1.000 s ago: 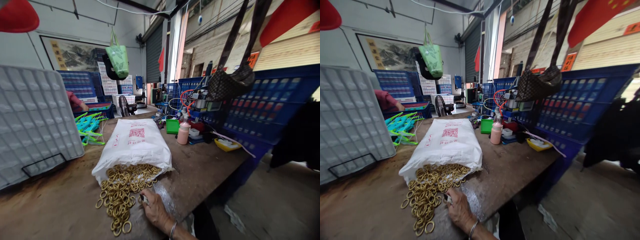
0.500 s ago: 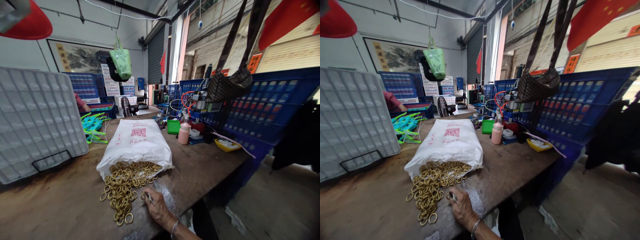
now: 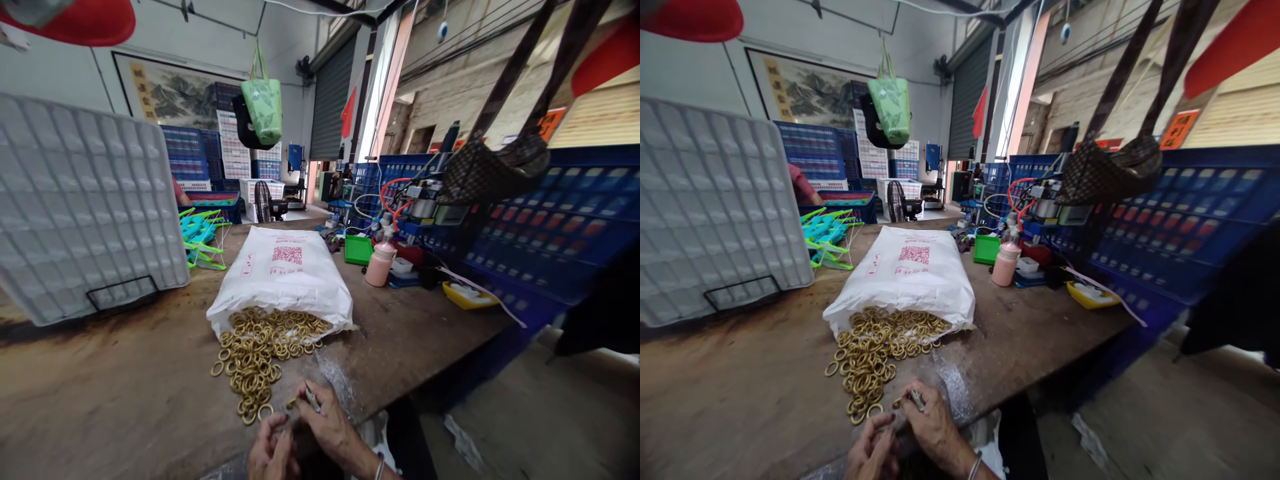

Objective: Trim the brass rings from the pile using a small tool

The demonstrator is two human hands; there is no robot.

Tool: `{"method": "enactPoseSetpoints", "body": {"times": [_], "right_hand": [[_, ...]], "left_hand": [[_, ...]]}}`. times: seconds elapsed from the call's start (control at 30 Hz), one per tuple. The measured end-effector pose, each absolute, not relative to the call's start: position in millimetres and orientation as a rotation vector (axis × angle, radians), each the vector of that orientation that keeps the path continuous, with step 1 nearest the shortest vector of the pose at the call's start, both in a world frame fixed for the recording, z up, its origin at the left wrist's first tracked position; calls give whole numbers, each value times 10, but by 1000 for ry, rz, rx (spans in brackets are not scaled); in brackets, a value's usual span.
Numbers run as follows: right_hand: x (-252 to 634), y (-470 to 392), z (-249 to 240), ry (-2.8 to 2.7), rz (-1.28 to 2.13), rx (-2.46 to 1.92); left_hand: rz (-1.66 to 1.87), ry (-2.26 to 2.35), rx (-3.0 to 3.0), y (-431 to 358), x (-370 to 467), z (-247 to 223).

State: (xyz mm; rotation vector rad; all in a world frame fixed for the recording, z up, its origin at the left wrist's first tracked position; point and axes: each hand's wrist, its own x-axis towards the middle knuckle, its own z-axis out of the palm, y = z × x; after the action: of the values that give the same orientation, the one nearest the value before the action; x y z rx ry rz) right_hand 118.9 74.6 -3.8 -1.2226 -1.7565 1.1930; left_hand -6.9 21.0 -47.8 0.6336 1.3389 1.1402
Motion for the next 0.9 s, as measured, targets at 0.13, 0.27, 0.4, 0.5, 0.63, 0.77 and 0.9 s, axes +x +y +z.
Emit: {"method": "enactPoseSetpoints", "body": {"times": [0.13, 0.27, 0.4, 0.5, 0.63, 0.77, 0.9], "right_hand": [[1192, 705, -30, -1757, 1250, -1215], [1172, 676, -58, -1725, 1380, -1205], [1136, 687, -103, -1634, 1520, -1176], [1114, 713, -137, -1618, 1510, -1202], [1101, 731, -152, -1627, 1463, -1270], [1076, 740, -151, -1643, 1459, -1314], [1040, 746, -148, -1599, 1488, -1343]], "left_hand": [[1180, 1368, 657, 256, -6, -474], [1182, 1363, 646, 249, 18, -458], [1181, 1363, 642, 249, 16, -406], [1219, 1364, 712, 260, 7, -391], [1351, 1363, 892, 272, -5, -442], [1381, 1382, 940, 278, -15, -512], [1396, 1378, 941, 285, -19, -549]]}}
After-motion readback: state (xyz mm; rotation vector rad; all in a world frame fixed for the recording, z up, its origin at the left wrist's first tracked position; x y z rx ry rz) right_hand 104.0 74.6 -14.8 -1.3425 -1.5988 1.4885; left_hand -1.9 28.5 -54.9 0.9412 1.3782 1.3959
